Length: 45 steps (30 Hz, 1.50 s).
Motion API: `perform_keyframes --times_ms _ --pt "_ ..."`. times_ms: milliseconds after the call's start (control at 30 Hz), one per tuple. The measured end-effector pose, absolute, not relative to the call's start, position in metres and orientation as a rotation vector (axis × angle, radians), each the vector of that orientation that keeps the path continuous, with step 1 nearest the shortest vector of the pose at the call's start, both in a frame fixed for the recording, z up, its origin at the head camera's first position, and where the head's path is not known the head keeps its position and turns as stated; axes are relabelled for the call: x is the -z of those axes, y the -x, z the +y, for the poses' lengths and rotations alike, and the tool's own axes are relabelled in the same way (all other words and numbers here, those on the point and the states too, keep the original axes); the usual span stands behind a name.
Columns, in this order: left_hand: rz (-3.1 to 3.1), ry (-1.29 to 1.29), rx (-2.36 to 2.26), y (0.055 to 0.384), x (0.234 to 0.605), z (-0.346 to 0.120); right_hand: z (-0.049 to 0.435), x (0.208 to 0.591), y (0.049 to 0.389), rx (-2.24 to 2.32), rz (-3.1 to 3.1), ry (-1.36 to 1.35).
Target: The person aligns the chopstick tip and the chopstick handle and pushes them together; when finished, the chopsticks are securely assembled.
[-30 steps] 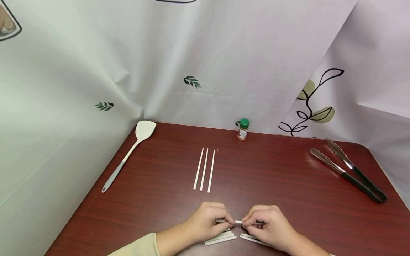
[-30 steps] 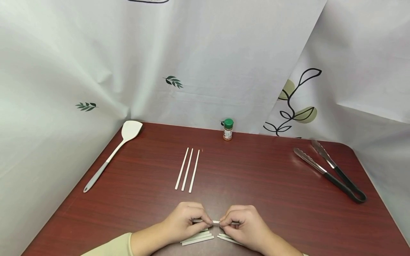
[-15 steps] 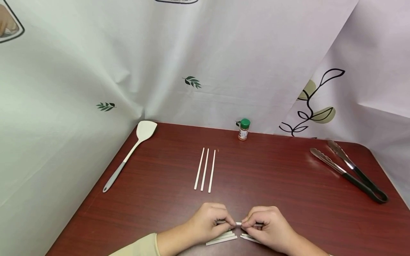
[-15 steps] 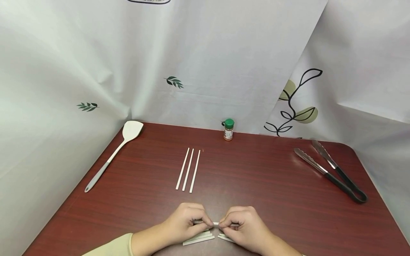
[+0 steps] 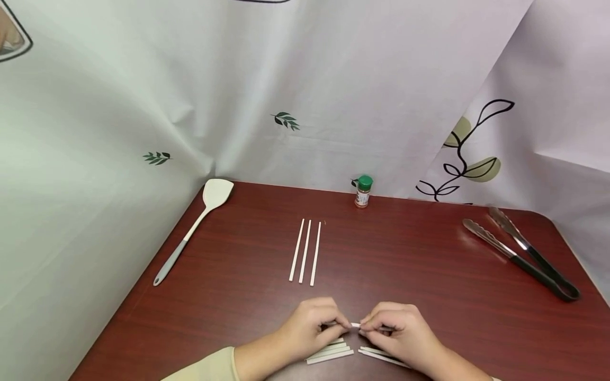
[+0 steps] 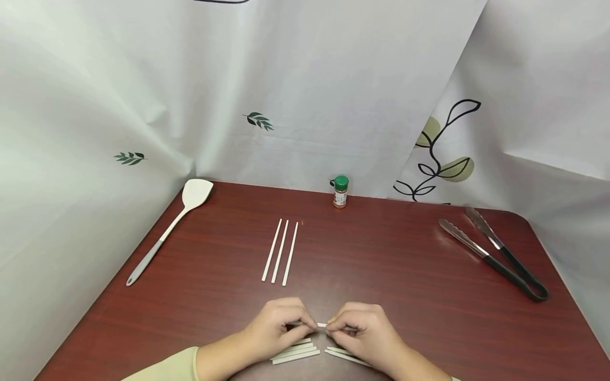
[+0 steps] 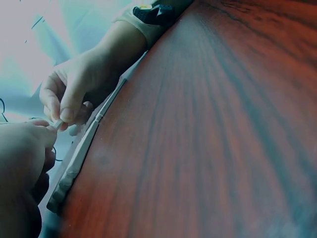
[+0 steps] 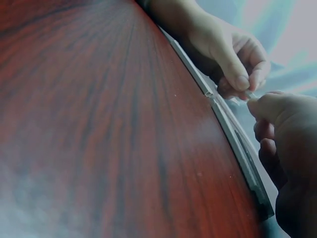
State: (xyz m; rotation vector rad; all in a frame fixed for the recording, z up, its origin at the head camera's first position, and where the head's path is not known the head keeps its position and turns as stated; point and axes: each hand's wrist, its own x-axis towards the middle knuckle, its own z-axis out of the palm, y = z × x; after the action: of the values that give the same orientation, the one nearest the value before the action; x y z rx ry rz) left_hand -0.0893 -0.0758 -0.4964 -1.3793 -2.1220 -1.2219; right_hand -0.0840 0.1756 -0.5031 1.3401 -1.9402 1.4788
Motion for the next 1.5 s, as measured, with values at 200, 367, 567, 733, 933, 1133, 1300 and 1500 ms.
perform_keyframes --times_ms 200,367,567,733,933,1133,1300,1500 --pt "-2.18 1.32 1.186 0.09 0.496 -0.079 0.18 0.507 0.088 -1.477 -2.002 -1.191" --pt "-2.229 1.306 1.159 0.092 0.497 -0.081 0.184 0.504 0.082 -1.514 -2.198 -0.854" --pt "-2.242 1.355 1.097 0.095 0.497 -0.082 0.184 0.499 0.078 -1.823 -2.258 -0.47" --pt "-2.24 1.397 1.084 0.098 0.498 -0.082 0.184 0.499 0.081 -2.166 -2.075 -0.36" --pt "-2.246 1.434 1.063 0.101 0.499 -0.082 0.181 0.497 0.086 -2.291 -1.874 -0.254" --pt "-2.247 1.451 1.04 0.101 0.498 -0.084 0.178 0.495 0.092 -2.315 -1.741 -0.246" --pt "-2.256 1.523 1.025 0.104 0.496 -0.086 0.179 0.495 0.097 -2.256 -1.779 -0.319" --pt "-2.266 1.598 0.997 0.111 0.496 -0.091 0.179 0.495 0.105 -1.995 -2.041 -0.279"
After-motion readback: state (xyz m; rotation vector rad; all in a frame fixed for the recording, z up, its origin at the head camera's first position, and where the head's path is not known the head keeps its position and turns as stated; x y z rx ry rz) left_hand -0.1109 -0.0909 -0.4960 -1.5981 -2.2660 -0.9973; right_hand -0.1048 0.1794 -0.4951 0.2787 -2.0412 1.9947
